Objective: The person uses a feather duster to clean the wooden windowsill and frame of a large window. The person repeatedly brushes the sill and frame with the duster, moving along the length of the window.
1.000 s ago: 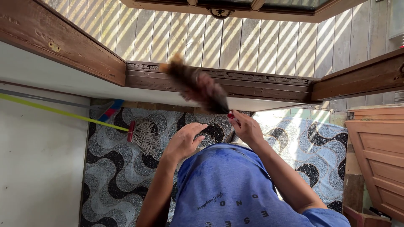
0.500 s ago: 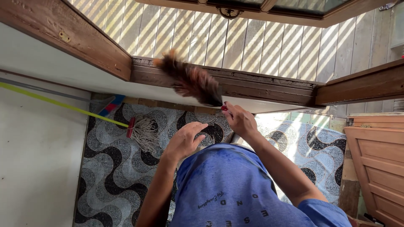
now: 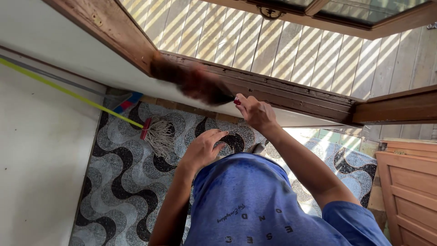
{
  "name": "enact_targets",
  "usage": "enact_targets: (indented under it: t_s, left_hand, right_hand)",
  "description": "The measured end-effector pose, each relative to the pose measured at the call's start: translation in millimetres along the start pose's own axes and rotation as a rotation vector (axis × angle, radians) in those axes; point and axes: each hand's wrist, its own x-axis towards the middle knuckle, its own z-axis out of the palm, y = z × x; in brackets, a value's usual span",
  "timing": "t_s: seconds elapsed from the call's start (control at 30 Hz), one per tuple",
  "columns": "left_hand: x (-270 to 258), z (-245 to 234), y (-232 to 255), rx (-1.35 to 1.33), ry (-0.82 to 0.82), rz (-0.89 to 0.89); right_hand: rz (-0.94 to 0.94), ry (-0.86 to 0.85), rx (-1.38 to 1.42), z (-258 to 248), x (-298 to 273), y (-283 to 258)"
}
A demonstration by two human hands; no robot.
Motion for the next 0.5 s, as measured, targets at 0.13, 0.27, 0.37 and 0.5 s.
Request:
enact_targets:
  t_s: [0.13,0.27,0.37,0.5]
  left_hand:
    - [-6.9,-3.3,0.0,-0.008,-0.008,-0.054]
    - [-16.8,-5.7,-0.3,-0.025,0.017,-0.085]
    - [-20.8,-4.2,-4.2,-0.015,0.039,-0.098]
    - [-26.7,-13.6,4.4,-0.007,0.025,-0.113]
  right_hand:
    - [0.063,0.042,-0.039,14.6,19.5,6.5]
    - [0.035,-0.016,-0.049,20.6,31.8,8.7]
    - [0.034,-0.04,-0.021,10.4,31.6,5.0]
    - [0.118,-0.025,-0.051,36.2,27.6,27.8]
